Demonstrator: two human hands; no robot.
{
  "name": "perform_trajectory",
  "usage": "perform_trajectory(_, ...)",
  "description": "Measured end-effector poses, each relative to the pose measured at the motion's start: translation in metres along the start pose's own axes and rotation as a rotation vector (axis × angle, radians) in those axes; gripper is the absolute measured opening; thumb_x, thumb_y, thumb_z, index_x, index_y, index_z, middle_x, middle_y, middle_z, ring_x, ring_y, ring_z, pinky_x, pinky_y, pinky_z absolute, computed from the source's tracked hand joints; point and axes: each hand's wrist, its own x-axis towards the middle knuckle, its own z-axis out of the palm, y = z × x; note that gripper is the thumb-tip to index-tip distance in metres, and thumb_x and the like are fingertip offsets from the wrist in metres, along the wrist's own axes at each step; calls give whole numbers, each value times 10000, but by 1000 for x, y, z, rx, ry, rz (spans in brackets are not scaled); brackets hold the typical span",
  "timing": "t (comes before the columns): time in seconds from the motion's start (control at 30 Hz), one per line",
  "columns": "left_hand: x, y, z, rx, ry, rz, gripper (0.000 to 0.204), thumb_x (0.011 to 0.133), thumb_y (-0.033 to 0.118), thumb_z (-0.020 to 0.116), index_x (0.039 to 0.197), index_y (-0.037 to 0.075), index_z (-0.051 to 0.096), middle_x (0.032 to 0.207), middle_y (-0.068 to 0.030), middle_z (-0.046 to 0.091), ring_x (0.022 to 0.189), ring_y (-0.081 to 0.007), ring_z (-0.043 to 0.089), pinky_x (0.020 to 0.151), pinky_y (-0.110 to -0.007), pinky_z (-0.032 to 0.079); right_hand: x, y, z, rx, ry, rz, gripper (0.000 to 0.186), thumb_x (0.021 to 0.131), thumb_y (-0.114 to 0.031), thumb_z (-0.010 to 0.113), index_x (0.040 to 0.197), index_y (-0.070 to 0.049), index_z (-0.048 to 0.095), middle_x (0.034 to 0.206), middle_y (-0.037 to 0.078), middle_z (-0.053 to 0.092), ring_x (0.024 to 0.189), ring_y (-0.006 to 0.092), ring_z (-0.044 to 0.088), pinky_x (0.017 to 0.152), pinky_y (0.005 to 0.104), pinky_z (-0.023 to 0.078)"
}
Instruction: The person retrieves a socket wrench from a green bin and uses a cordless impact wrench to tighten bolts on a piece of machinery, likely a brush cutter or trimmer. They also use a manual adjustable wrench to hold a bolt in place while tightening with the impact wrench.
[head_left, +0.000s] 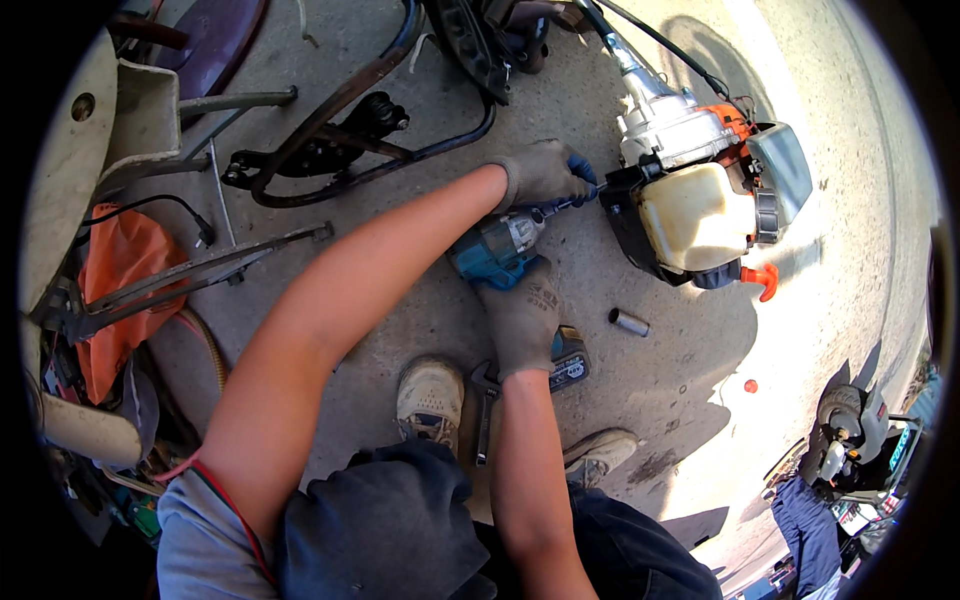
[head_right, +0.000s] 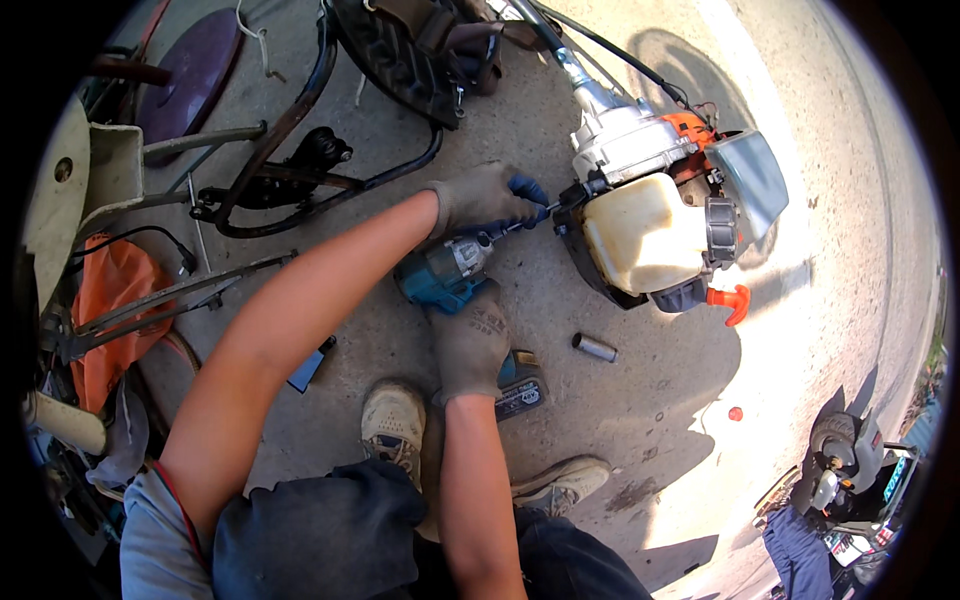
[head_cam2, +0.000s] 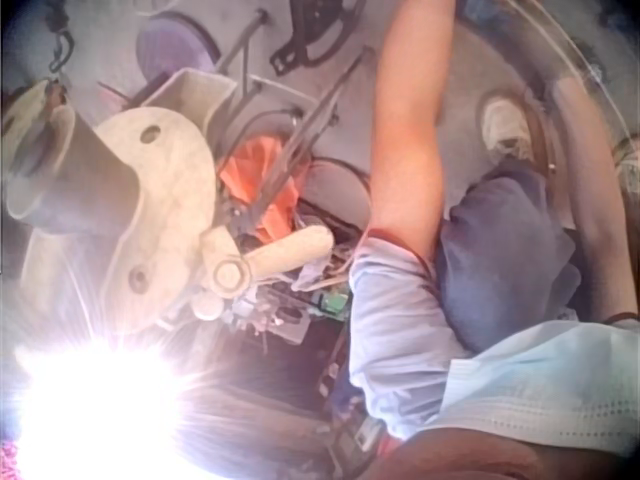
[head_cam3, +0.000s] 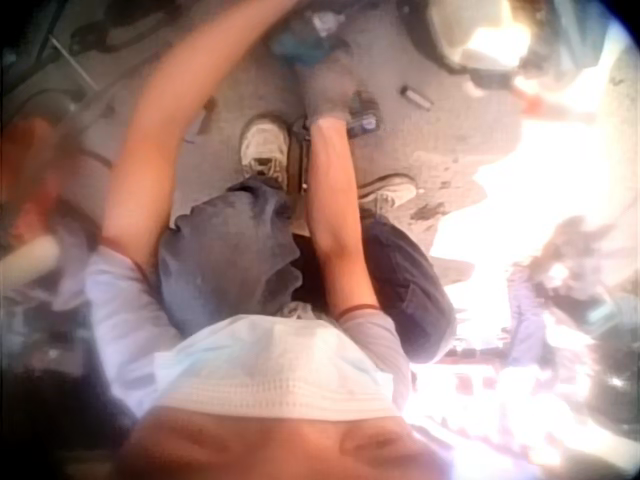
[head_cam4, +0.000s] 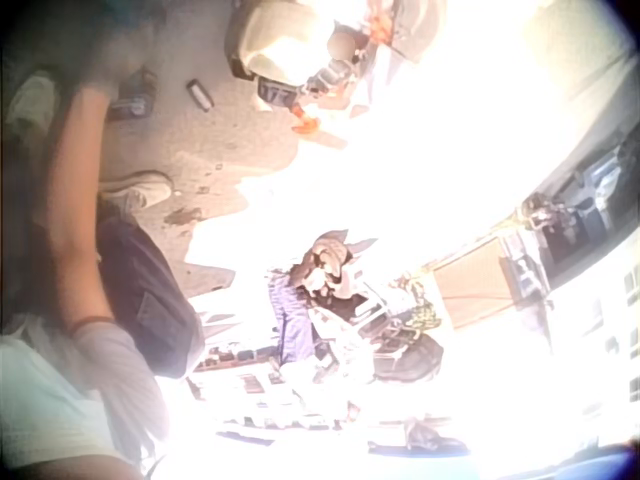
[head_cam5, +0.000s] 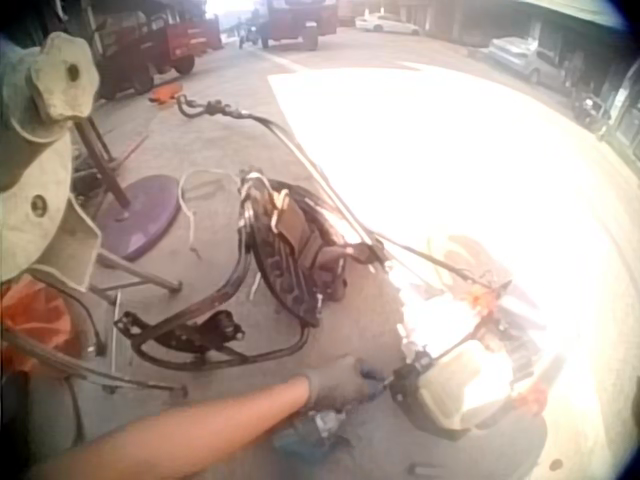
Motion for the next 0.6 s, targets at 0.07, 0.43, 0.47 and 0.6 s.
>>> perform_trajectory(0.07, 12, 2, -2, -23, 96, 85, 253, 897, 225, 630, 1071, 52, 690, 914, -46, 691, 775, -98, 618, 708, -253, 520, -1, -2, 2, 27, 18, 9, 657, 682, -307, 789, 1163, 15, 478, 1032, 255, 654, 991, 429, 631, 871, 464, 495)
perform_trajectory(0.43, 6, 11, -8, 327, -88, -90, 228, 777, 194, 743, 953, 51, 720, 843, -85, 706, 739, -150, 658, 673, -288, 535, 2, -8, -9, -66, -47, 90, 654, 707, -317, 783, 1180, 16, 478, 1079, 263, 648, 1034, 414, 627, 905, 453, 489)
perform_trajectory(0.47, 5, 7, -4, 381, -4, -103, 229, 760, 194, 754, 936, 50, 724, 833, -87, 708, 736, -152, 661, 667, -291, 533, 1, -10, -9, -85, -65, 97, 663, 719, -329, 780, 1193, 22, 477, 1081, 265, 650, 1044, 408, 628, 914, 447, 488)
perform_trajectory(0.6, 3, 9, 2, 356, 39, -96, 235, 750, 165, 752, 946, 37, 727, 818, -99, 711, 702, -159, 673, 617, -302, 530, -1, -16, -10, -61, -68, 80, 664, 720, -325, 778, 1195, 17, 466, 1089, 266, 644, 1051, 414, 621, 917, 451, 484)
